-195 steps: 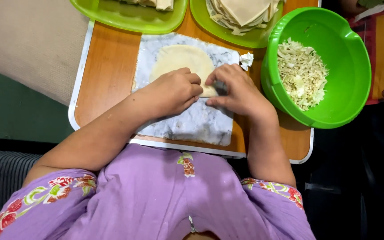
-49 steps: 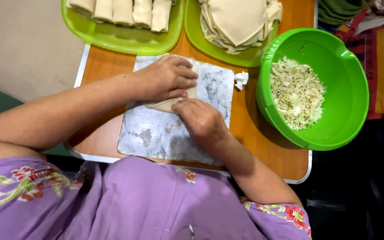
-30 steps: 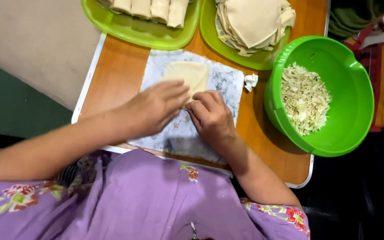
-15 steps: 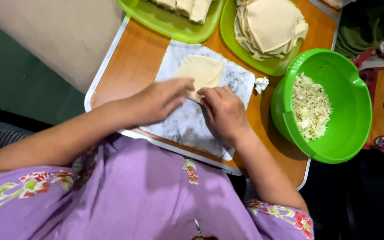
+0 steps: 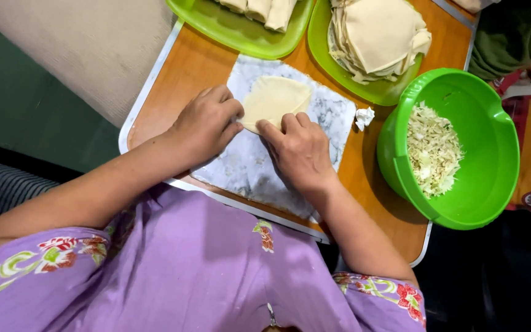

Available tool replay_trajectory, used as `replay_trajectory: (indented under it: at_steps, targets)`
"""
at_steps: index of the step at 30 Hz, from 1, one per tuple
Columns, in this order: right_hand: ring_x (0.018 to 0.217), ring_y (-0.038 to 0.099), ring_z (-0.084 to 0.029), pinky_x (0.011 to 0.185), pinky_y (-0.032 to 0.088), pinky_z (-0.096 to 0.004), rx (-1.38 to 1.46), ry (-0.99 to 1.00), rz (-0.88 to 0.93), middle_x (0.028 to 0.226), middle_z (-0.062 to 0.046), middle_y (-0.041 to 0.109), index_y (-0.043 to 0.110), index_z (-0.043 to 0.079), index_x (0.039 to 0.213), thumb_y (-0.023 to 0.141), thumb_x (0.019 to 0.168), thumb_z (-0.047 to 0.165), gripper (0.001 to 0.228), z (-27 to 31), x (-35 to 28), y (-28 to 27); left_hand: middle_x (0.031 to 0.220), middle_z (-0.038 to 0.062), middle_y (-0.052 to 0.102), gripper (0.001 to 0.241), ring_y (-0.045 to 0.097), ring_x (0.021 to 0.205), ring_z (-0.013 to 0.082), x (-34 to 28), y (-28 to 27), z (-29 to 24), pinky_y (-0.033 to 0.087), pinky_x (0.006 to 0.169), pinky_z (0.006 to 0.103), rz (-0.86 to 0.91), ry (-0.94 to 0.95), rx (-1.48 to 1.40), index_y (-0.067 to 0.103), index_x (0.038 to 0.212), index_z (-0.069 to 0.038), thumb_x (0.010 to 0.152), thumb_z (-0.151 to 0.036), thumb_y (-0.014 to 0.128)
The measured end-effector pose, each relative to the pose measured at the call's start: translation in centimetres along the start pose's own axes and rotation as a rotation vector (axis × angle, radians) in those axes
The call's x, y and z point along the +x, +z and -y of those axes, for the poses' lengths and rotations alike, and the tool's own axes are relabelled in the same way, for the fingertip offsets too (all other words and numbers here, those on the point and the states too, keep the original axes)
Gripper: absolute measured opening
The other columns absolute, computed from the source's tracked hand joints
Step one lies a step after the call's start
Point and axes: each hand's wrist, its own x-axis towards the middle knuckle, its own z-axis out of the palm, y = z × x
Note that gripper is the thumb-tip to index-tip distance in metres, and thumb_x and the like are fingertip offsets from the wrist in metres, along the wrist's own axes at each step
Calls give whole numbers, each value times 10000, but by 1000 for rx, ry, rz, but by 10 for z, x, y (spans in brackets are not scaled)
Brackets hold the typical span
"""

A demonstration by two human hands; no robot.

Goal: Wrapping cabbage filling into pastry skins to create spring rolls.

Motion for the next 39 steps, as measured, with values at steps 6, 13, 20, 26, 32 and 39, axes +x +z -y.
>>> replay_trajectory:
  at_steps: [6, 13, 20, 26, 32, 39]
  targets:
    - [809, 581, -279, 658, 490, -421, 38, 25, -3, 809, -78, 542, 729, 194, 1123, 716, 946, 203, 178, 0, -3, -1, 912, 158, 628, 95, 623, 902, 383, 6, 2, -8, 507, 769, 494, 24, -57, 57, 672, 923, -55, 905, -134, 722]
    - [855, 578, -290, 692, 491, -424, 95, 50, -58, 867, -88, 572, 753, 186, 1113, 718, 922, 201, 195, -3, -6, 5, 819, 147, 637, 115, 635, 805, 388, 9, 6, -16, 512, 689, 500, -18, -10, 126, 630, 929, -50, 931, -147, 691]
    - [858, 581, -300, 732, 484, -438, 174, 64, -38, 870, -89, 582, 749, 116, 1096, 725, 938, 178, 171, -9, -8, 10, 836, 116, 638, 78, 658, 802, 336, 13, 4, -22, 534, 666, 451, -76, 196, 112, 580, 906, -56, 882, -53, 654]
    - [944, 617, -339, 823, 510, -460, 301, 130, -52, 984, -131, 640, 632, 85, 1254, 672, 978, 151, 287, -14, -10, 7, 883, 113, 614, 147, 682, 813, 295, 18, 0, -27, 559, 658, 395, -70, 351, 84, 605, 991, -32, 847, -36, 639]
    - [877, 675, -352, 783, 537, -464, 431, 314, -47, 939, -130, 680, 527, 110, 1380, 619, 1005, 77, 388, -26, -15, 15, 860, 101, 586, 124, 675, 763, 257, 26, 1, -29, 550, 606, 367, -32, 450, 161, 580, 915, -34, 820, -56, 657]
    - [854, 727, -318, 767, 565, -408, 586, 313, -81, 892, -111, 716, 520, 89, 1354, 627, 987, 19, 389, -38, -18, 20, 838, 88, 559, 154, 670, 756, 233, 32, 7, -29, 551, 614, 352, -22, 574, 243, 529, 842, -55, 796, -87, 672]
